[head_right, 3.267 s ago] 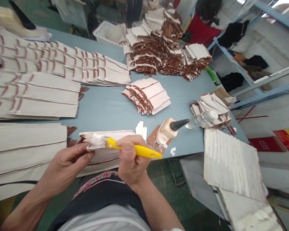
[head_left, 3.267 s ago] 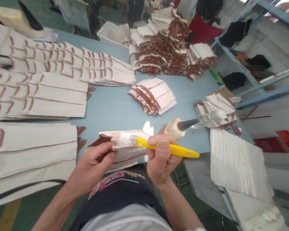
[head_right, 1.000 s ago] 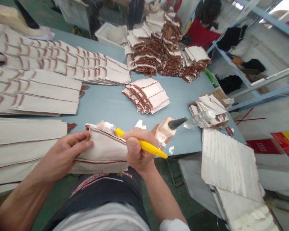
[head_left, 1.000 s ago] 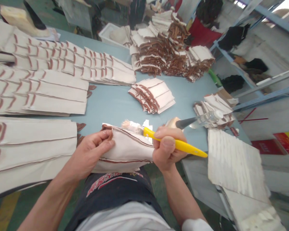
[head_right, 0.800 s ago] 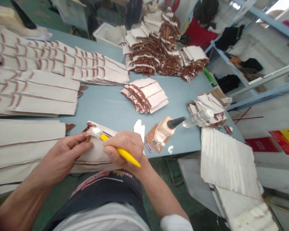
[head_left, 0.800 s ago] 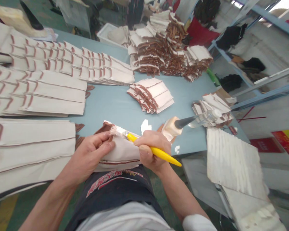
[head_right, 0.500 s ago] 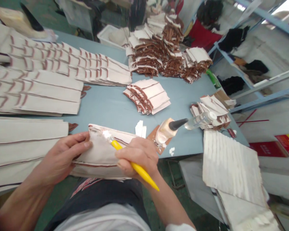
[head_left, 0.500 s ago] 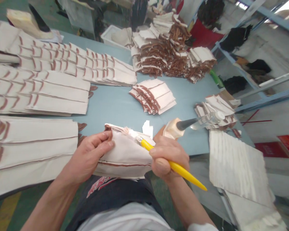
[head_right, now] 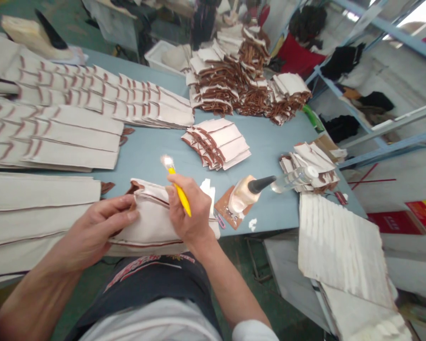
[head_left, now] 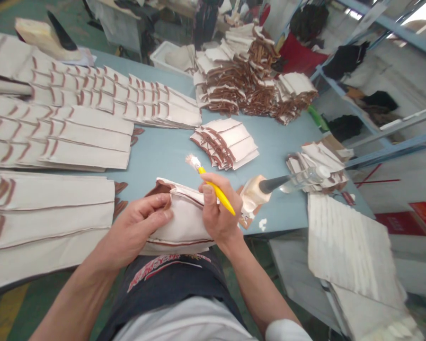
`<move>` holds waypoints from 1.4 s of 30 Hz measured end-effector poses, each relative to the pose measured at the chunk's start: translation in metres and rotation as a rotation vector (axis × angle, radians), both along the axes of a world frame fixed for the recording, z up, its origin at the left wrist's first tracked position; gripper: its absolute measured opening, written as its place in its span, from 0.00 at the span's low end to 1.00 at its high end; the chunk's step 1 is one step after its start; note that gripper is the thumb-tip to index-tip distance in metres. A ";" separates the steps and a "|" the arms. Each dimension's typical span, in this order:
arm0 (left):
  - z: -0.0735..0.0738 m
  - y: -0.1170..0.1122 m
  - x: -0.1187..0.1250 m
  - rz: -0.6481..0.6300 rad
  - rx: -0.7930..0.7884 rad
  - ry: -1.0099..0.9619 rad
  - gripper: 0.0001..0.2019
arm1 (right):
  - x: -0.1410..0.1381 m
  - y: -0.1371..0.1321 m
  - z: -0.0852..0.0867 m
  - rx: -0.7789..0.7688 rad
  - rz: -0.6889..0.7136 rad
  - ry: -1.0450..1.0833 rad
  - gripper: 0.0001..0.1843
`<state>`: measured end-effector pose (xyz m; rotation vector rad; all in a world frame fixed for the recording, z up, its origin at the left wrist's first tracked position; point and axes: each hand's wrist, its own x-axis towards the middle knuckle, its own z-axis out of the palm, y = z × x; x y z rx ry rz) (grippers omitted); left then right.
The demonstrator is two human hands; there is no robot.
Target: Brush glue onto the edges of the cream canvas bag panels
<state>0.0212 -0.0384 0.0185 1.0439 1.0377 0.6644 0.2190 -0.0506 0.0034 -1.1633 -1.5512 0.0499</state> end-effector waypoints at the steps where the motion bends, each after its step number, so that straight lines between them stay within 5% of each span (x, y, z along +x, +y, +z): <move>1: -0.001 0.001 0.000 -0.002 -0.010 -0.023 0.16 | 0.000 0.001 -0.002 -0.032 -0.012 -0.035 0.14; 9: -0.010 0.010 -0.009 -0.107 -0.031 -0.019 0.23 | 0.006 0.012 -0.011 -0.109 -0.059 0.000 0.18; 14: -0.020 0.007 -0.027 -0.170 0.148 0.133 0.30 | 0.025 0.014 -0.012 -0.230 -0.199 0.108 0.23; 19: -0.026 -0.001 -0.025 -0.147 0.418 0.382 0.25 | 0.040 0.019 -0.014 -0.274 -0.243 0.180 0.23; 23: -0.026 -0.004 -0.011 -0.094 0.660 0.400 0.19 | 0.039 0.026 -0.017 -0.285 -0.256 0.200 0.23; 29: -0.023 0.000 -0.011 -0.099 0.687 0.364 0.15 | 0.040 0.032 -0.015 -0.174 -0.317 0.258 0.22; 32: -0.019 0.006 -0.014 -0.143 0.642 0.380 0.14 | 0.036 0.022 -0.006 -0.070 -0.236 0.430 0.21; 36: -0.019 0.012 -0.019 -0.165 0.557 0.413 0.17 | 0.023 -0.003 0.000 -0.139 0.016 0.537 0.18; 42: -0.024 0.014 -0.032 -0.145 0.552 0.432 0.15 | 0.017 -0.026 -0.002 -0.205 0.092 0.262 0.16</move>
